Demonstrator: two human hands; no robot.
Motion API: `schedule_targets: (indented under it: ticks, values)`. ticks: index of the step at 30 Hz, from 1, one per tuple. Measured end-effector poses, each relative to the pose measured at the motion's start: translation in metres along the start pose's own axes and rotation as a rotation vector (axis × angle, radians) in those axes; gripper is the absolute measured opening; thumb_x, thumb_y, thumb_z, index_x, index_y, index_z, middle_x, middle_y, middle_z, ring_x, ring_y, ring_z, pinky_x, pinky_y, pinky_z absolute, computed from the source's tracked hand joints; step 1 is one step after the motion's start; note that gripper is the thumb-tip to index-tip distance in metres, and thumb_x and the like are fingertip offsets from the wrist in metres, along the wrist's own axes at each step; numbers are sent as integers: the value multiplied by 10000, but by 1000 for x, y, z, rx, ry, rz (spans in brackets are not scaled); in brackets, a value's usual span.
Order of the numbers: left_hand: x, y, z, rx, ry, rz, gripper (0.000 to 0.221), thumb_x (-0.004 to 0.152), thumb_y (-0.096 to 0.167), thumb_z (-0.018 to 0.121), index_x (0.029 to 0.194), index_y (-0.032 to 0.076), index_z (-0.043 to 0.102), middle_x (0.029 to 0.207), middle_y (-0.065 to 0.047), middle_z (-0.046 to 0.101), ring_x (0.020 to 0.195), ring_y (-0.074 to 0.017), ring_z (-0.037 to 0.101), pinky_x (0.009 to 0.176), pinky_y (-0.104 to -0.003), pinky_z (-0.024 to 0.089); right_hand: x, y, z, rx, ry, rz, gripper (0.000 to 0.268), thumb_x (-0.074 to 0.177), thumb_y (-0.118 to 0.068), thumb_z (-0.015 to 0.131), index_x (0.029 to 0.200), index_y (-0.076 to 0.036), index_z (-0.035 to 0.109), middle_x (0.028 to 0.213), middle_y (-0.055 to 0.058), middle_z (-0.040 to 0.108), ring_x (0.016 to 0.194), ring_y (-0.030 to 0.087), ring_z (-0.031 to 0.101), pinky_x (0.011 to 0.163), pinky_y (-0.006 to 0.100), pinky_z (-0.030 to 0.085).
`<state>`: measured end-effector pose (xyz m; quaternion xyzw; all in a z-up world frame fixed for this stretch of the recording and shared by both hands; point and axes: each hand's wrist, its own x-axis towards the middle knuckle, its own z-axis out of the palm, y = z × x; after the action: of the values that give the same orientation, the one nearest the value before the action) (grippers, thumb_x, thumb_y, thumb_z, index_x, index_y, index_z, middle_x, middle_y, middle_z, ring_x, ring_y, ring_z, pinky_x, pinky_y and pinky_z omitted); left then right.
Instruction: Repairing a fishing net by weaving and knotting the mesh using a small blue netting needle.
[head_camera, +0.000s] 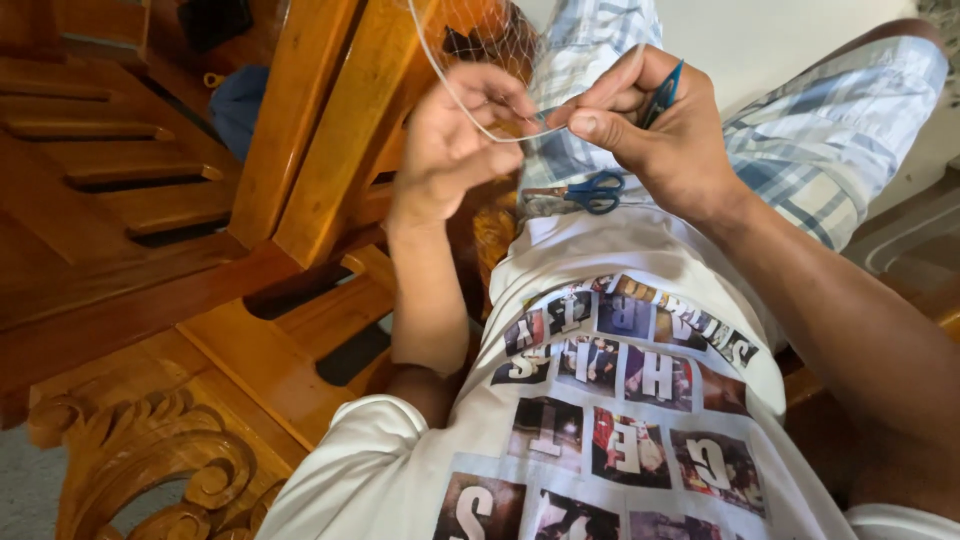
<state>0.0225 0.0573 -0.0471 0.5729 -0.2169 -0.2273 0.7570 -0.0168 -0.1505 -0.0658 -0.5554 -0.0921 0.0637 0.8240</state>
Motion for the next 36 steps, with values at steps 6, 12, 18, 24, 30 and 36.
schedule_targets:
  ticks: [6, 12, 18, 24, 30, 36]
  values:
    - [3, -27, 11, 97, 73, 43, 96, 880, 37, 669, 945, 56, 600, 874, -34, 578, 665, -82, 535, 563, -172, 481, -1, 12, -5, -52, 62, 11, 140, 925, -141, 692, 969, -67, 581, 952, 78, 655, 845, 129, 634, 773, 228, 532]
    - [0, -24, 8, 164, 190, 0, 86, 844, 80, 689, 891, 54, 622, 865, -53, 619, 684, -106, 571, 554, -191, 515, 3, 5, -9, 107, 65, 76, 108, 904, -129, 663, 875, -152, 562, 923, 74, 652, 450, 34, 317, 402, 177, 274]
    - [0, -24, 2, 70, 208, 5, 86, 848, 69, 701, 906, 64, 638, 850, -46, 634, 637, -96, 565, 537, -169, 490, 4, 11, -17, 125, 77, 96, 123, 889, -98, 648, 868, -126, 529, 926, 172, 643, 422, 53, 279, 390, 185, 247]
    - [-1, -23, -7, -87, 190, 31, 60, 887, 66, 634, 941, 70, 610, 876, -73, 633, 774, -137, 615, 615, -199, 545, 3, 14, -20, 65, 87, 77, 129, 906, -97, 645, 876, -120, 522, 921, 174, 650, 406, 57, 273, 395, 186, 249]
    - [-2, -15, -8, -133, 178, 4, 201, 949, 283, 527, 1006, 100, 587, 960, -90, 629, 890, -171, 623, 649, -233, 548, 3, 13, -18, 36, 83, 79, 126, 920, -106, 641, 880, -125, 523, 931, 160, 659, 399, 56, 277, 393, 191, 246]
    - [-2, -14, -6, -174, 211, -2, 124, 923, 164, 575, 999, 66, 579, 950, -93, 624, 876, -167, 623, 645, -218, 554, 3, 11, -18, 15, 96, 85, 121, 921, -123, 644, 884, -132, 529, 936, 159, 659, 408, 57, 289, 402, 184, 262]
